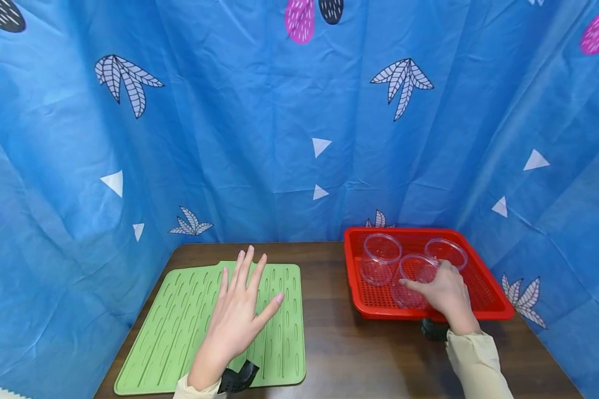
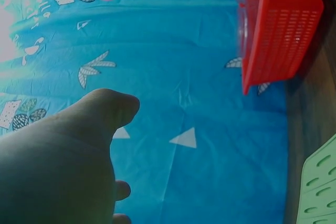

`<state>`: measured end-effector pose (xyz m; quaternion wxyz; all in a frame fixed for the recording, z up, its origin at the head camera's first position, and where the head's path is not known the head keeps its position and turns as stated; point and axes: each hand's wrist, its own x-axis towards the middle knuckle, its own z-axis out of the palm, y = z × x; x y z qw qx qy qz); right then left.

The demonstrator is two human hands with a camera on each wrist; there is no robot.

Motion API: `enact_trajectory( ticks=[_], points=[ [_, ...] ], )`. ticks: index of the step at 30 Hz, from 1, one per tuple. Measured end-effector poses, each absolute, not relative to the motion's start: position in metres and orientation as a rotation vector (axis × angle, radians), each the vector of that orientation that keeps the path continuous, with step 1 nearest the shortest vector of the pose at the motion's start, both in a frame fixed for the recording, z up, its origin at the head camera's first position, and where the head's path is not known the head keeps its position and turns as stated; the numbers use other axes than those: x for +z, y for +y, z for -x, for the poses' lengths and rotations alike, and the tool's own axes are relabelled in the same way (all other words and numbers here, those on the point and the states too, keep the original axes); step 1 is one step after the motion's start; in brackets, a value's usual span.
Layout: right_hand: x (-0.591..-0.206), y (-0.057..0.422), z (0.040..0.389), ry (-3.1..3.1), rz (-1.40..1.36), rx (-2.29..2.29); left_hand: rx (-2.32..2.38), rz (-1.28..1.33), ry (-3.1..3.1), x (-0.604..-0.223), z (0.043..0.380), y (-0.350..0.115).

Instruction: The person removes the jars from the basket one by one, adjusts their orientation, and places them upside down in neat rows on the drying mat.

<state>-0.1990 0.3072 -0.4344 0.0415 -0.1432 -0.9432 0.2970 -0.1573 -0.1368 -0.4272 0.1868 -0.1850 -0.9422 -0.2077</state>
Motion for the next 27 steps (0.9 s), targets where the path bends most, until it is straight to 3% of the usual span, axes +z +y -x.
enact_trajectory(
  ticks=[27],
  points=[
    [-0.4367, 0.3149, 0.2034, -2.965, 0.462, 1.01, -0.636, 0.518, -2.67, -0.4262, 0.1563, -0.1389]
  ],
)
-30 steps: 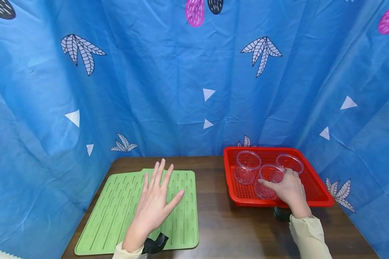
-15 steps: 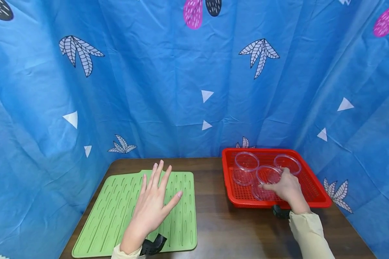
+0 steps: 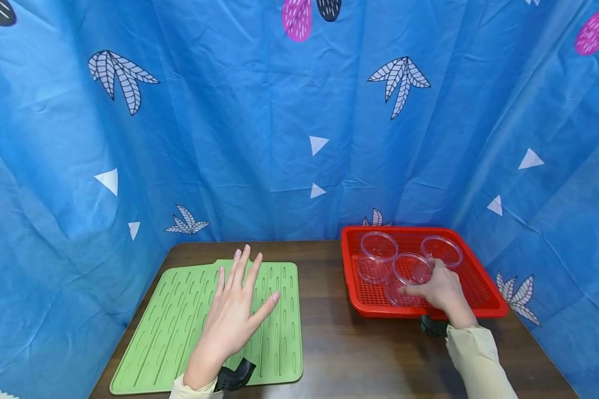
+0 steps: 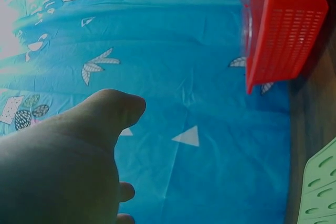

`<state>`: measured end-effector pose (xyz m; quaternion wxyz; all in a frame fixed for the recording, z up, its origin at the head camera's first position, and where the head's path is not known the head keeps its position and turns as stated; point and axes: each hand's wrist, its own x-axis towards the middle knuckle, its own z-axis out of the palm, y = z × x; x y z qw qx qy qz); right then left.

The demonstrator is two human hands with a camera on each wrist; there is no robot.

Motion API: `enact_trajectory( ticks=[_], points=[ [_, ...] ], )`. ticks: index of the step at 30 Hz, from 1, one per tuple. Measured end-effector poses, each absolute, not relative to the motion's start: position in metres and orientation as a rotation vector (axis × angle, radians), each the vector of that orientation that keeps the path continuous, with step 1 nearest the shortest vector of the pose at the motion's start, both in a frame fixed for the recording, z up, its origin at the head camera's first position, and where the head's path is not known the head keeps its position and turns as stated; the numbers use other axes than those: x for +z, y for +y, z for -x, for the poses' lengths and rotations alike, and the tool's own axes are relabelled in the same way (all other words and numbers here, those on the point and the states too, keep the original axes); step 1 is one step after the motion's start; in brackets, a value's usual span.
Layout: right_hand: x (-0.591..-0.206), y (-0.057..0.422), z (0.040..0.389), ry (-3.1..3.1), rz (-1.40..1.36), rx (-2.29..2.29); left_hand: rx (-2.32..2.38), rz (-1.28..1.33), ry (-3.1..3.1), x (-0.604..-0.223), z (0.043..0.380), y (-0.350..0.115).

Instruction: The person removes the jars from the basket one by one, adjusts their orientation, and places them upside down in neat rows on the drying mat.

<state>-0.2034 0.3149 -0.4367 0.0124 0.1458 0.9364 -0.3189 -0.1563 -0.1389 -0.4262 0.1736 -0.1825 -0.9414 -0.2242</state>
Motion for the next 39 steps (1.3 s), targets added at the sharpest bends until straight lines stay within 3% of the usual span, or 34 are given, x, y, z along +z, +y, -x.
enact_trajectory(
  ticks=[19, 31, 39],
  points=[
    [-0.411, 0.294, 0.18, 3.22, -0.291, -1.036, -0.745, 0.538, -2.572, -0.424, 0.155, -0.144],
    [-0.375, 0.241, 0.158, 3.575, 0.049, -1.042, -0.856, 0.587, -2.45, -0.424, 0.155, -0.144],
    [-0.364, 0.205, 0.157, 3.838, 0.383, -0.8, -0.965, 0.644, -2.4, -0.409, 0.163, -0.136]
  ],
)
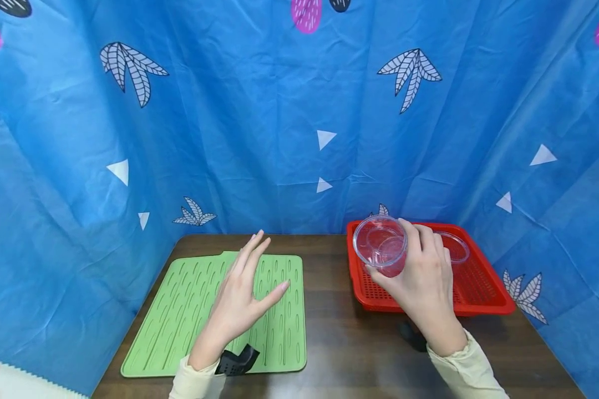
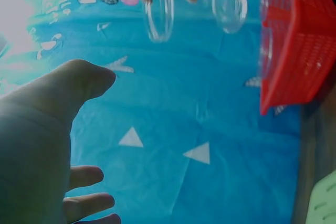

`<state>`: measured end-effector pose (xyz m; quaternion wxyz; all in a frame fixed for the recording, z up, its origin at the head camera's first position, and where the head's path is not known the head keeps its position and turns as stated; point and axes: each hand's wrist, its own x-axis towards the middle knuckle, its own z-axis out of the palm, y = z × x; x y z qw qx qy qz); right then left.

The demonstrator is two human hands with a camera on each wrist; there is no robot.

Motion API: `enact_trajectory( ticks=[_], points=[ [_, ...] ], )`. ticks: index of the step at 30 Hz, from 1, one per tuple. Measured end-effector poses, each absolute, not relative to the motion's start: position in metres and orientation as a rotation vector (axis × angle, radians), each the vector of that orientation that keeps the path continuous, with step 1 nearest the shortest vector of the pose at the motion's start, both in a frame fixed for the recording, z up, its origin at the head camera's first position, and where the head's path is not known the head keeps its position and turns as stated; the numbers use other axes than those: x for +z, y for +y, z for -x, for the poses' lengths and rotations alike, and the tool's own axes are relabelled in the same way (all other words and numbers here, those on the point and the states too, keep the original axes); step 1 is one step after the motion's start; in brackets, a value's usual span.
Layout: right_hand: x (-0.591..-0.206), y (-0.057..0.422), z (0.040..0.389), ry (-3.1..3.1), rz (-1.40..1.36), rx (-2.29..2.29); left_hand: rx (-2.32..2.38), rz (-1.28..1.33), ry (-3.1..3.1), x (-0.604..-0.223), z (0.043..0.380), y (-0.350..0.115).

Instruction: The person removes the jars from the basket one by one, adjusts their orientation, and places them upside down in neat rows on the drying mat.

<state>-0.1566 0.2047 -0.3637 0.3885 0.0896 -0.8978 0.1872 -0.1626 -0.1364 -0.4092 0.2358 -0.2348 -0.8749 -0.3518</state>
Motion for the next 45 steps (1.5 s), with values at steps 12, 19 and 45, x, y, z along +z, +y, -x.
enact_trajectory(
  ticks=[12, 19, 45],
  points=[
    [-0.348, 0.145, 0.151, -2.142, -0.463, 0.291, -1.201, 0.786, -2.308, -0.375, 0.171, -0.114],
    [-0.345, 0.121, 0.148, -2.075, -0.523, 0.166, -1.263, 0.88, -2.257, -0.364, 0.173, -0.101],
    [-0.353, 0.088, 0.139, -1.991, -0.587, 0.019, -1.493, 0.99, -2.112, -0.366, 0.178, -0.098]
  ],
)
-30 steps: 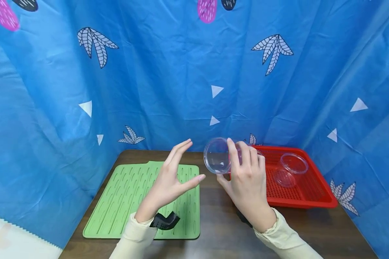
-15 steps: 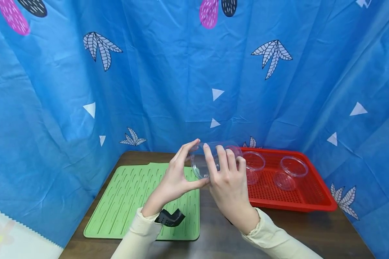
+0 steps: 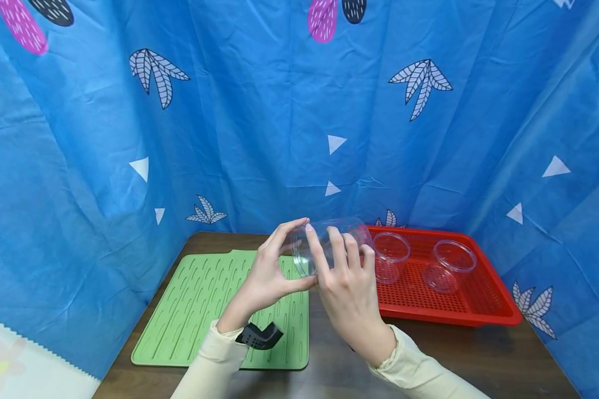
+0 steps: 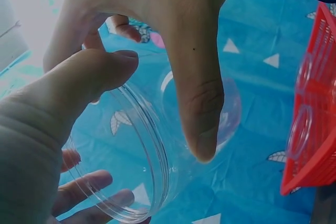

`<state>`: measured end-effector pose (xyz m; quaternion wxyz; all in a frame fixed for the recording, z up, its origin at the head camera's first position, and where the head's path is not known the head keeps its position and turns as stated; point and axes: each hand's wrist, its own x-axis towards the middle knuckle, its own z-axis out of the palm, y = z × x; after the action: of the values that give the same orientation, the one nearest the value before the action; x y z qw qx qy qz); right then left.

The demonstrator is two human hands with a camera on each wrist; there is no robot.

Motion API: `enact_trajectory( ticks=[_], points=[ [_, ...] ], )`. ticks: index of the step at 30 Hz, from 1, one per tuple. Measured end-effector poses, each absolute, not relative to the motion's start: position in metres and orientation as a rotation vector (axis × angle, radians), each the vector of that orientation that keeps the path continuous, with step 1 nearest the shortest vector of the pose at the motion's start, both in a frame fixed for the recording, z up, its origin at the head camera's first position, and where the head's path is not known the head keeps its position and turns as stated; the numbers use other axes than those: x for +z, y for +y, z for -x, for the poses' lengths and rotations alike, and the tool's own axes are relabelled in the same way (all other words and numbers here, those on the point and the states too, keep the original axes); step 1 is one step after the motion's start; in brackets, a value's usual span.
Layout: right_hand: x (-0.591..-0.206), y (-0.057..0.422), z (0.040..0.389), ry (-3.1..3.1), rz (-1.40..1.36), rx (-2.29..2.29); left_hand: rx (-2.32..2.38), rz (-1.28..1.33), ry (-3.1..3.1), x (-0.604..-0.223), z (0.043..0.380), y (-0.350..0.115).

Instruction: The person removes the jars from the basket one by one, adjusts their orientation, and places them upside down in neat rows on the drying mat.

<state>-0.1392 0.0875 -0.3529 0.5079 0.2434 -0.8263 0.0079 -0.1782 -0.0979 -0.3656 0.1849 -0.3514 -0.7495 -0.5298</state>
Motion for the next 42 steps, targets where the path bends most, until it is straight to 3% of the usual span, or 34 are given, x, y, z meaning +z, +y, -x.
enact_trajectory(
  ticks=[7, 16, 27, 42],
  points=[
    [-0.347, 0.089, 0.13, -2.046, -0.602, 0.053, -1.525, 0.964, -2.127, -0.366, 0.178, -0.102],
    [-0.327, 0.115, 0.114, -2.117, -0.78, 0.5, -1.591, 0.933, -2.151, -0.368, 0.177, -0.11],
    [-0.316, 0.155, 0.13, -2.147, -0.832, 0.957, -1.719, 0.964, -2.15, -0.366, 0.172, -0.12],
    [-0.339, 0.182, 0.152, -2.207, -0.87, 1.787, -1.915, 1.086, -2.105, -0.363, 0.168, -0.126]
  ],
)
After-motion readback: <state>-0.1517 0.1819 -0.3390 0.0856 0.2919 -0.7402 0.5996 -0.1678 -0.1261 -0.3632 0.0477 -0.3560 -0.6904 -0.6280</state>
